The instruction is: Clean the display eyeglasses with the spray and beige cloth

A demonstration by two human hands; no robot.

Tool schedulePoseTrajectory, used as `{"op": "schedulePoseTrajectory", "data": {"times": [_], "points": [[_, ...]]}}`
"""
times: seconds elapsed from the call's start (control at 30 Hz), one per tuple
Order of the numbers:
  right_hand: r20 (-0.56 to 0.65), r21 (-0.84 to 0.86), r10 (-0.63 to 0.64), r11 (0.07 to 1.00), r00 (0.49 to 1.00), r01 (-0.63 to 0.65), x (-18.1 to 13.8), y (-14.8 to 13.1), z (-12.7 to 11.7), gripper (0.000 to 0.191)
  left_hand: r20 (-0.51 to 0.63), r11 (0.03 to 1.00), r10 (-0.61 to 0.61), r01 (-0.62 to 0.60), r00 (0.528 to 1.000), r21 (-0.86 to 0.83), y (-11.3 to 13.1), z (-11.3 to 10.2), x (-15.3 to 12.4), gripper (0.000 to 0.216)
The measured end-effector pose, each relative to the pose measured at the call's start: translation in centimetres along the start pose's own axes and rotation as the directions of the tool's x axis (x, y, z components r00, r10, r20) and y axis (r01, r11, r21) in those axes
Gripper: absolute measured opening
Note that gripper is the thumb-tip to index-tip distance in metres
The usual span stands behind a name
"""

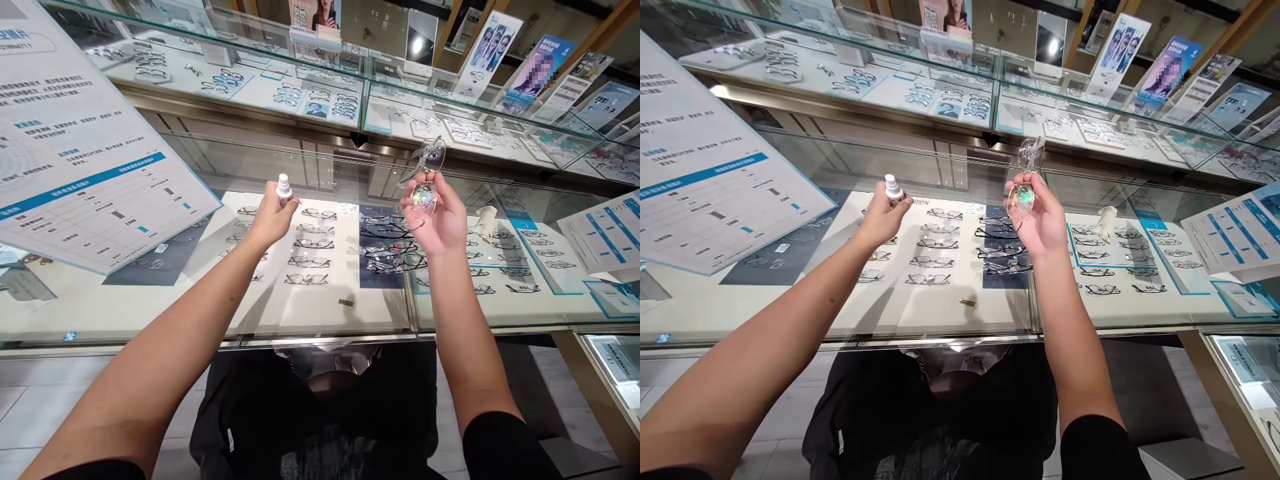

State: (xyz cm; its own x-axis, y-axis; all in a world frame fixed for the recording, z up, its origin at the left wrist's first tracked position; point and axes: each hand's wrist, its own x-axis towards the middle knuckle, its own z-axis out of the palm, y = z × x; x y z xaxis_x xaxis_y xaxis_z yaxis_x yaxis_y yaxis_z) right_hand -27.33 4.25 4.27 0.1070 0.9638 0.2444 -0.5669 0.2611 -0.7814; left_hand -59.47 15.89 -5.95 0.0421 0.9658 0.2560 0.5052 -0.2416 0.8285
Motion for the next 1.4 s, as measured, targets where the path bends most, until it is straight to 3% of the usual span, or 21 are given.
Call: {"op": "schedulePoseTrajectory", "data": {"times": [0.17,0.33,0.4,0.5,0.53,0.6,0.63,0.7,0.77,0.83,0.93,1.0,1.03,1.1,1.17,1.23,1.3,1.4], "points": [[0.005,0.058,0.0,0.998,1.0,-0.001,0.7,-0.7,-1.3,0.018,-0.01,0.999,-0.028,0.028,1.0,0.03,-1.1,0.1,0.5,0.041],[0.063,-0.112,-0.058,0.992,0.996,0.065,1.0,-1.7,-2.0,0.031,-0.062,0.999,0.0,-0.003,0.998,-0.041,0.1,-0.3,-0.3,0.063],[0.031,-0.177,-0.072,0.981,0.997,0.076,0.4,-2.8,-2.6,0.04,-0.227,0.995,0.094,-0.084,0.969,0.051,1.9,-0.7,-1.6,0.067],[-0.059,-0.219,-0.081,0.973,0.995,0.067,-1.9,-5.9,-3.9,0.043,-0.443,0.923,0.332,-0.191,0.832,0.333,6.1,-0.6,-4.2,0.062],[-0.084,-0.221,-0.087,0.973,0.993,0.067,-3.0,-7.3,-4.5,0.042,-0.422,0.896,0.388,-0.229,0.819,0.38,7.9,-0.2,-5.0,0.061],[-0.124,-0.21,-0.109,0.974,0.986,0.081,-5.6,-10.1,-5.8,0.036,-0.253,0.855,0.464,-0.356,0.849,0.376,12.1,1.4,-6.4,0.053],[-0.141,-0.199,-0.123,0.976,0.982,0.094,-7.0,-11.5,-6.5,0.034,-0.106,0.835,0.494,-0.436,0.863,0.335,14.5,2.6,-6.7,0.043],[-0.177,-0.18,-0.156,0.976,0.972,0.124,-10.0,-14.0,-7.7,0.028,0.132,0.817,0.522,-0.539,0.843,0.207,19.3,6.3,-6.7,0.027],[-0.222,-0.184,-0.196,0.97,0.955,0.157,-12.8,-15.9,-8.9,0.023,0.359,0.836,0.487,-0.544,0.796,0.071,23.5,11.7,-5.8,0.021],[-0.269,-0.208,-0.246,0.959,0.931,0.193,-15.5,-17.3,-10.0,0.019,0.519,0.877,0.45,-0.47,0.727,-0.103,26.5,18.5,-4.2,0.023],[-0.321,-0.261,-0.307,0.938,0.896,0.228,-19.1,-18.6,-11.8,0.018,0.584,0.907,0.418,-0.353,0.696,-0.229,28.6,29.9,-1.9,0.026],[-0.349,-0.305,-0.32,0.928,0.881,0.216,-21.2,-19.2,-13.1,0.02,0.62,0.911,0.409,-0.34,0.67,-0.233,28.8,36.7,-0.9,0.031],[-0.364,-0.323,-0.321,0.924,0.874,0.205,-22.0,-19.5,-13.7,0.021,0.646,0.912,0.402,-0.342,0.648,-0.224,28.7,39.5,-0.7,0.032],[-0.394,-0.336,-0.325,0.922,0.86,0.194,-23.5,-20.0,-14.7,0.022,0.666,0.925,0.365,-0.332,0.65,-0.183,28.5,43.5,-0.6,0.028],[-0.418,-0.324,-0.325,0.926,0.848,0.195,-24.4,-20.3,-15.4,0.021,0.645,0.945,0.311,-0.299,0.698,-0.131,28.3,45.5,-0.8,0.025],[-0.426,-0.317,-0.319,0.929,0.847,0.19,-24.7,-20.3,-15.7,0.021,0.599,0.96,0.274,-0.247,0.752,-0.129,28.2,45.6,-0.9,0.028],[-0.423,-0.313,-0.303,0.933,0.854,0.176,-24.6,-20.1,-15.4,0.022,0.563,0.968,0.248,-0.182,0.789,-0.171,28.2,44.3,-0.9,0.032],[-0.397,-0.285,-0.275,0.944,0.876,0.168,-23.7,-19.4,-14.1,0.023,0.538,0.968,0.188,-0.061,0.822,-0.245,28.5,40.1,-1.1,0.032]]}}
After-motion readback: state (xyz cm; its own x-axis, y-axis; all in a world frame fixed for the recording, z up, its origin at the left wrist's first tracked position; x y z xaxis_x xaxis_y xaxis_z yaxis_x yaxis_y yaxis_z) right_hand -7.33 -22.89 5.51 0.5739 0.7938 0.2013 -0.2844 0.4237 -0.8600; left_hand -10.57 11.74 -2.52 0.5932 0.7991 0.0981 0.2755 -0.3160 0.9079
